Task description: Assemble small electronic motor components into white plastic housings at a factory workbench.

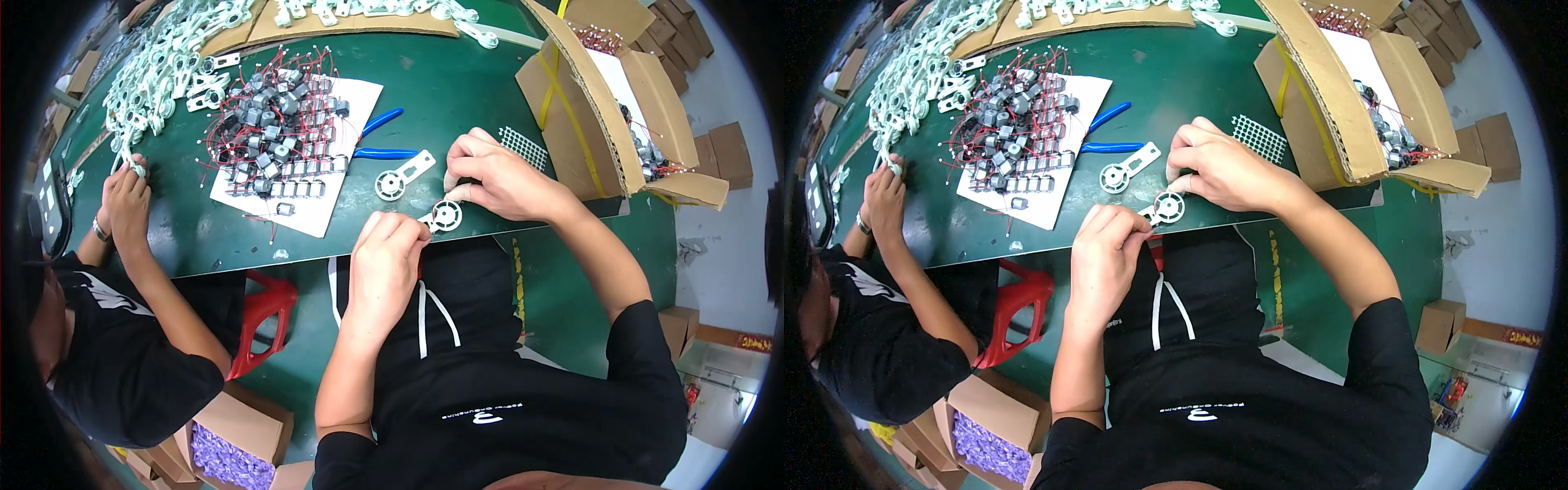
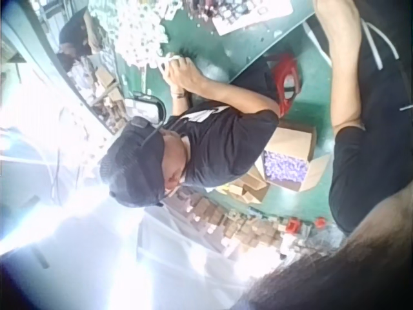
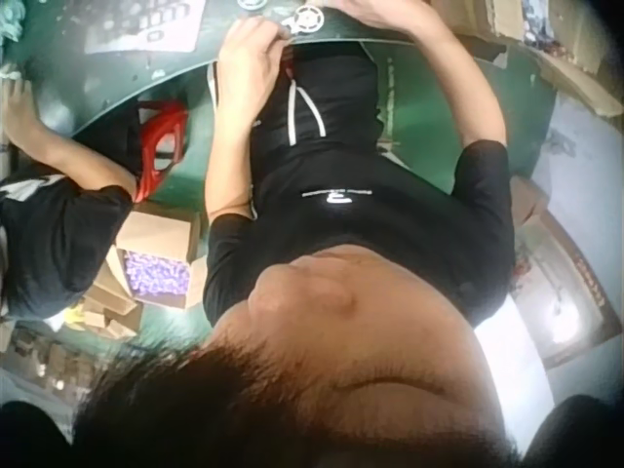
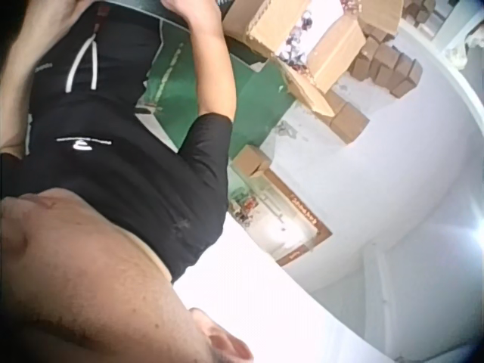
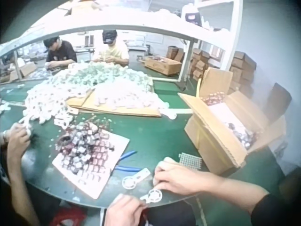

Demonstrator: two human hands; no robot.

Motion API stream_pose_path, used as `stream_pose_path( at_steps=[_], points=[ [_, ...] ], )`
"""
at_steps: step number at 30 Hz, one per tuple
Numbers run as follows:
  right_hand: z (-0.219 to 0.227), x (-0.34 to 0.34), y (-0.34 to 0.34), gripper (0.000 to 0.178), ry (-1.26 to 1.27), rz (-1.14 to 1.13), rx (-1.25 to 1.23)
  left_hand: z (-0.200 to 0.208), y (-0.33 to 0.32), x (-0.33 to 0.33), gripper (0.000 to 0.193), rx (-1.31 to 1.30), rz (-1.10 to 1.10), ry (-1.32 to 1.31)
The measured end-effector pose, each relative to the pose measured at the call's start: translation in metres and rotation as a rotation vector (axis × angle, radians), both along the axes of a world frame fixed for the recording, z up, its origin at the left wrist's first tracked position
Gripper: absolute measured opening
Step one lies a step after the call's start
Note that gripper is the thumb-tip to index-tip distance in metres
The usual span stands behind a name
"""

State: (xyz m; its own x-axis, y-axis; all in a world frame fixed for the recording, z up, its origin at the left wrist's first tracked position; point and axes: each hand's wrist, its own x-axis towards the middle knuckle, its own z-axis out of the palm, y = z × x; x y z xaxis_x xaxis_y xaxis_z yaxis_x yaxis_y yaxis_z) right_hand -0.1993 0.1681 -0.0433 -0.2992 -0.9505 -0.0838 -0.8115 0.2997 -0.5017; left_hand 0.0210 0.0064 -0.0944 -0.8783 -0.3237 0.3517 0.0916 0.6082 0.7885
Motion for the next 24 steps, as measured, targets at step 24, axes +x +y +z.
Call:
stream_pose_path(
  at_steps=[24],
  points=[
    [0.011,-0.005,0.018,0.028,-0.018,0.178,0.114,0.005,0.0,-0.003,0.013,-0.2,-0.063,-0.058]
  ],
)
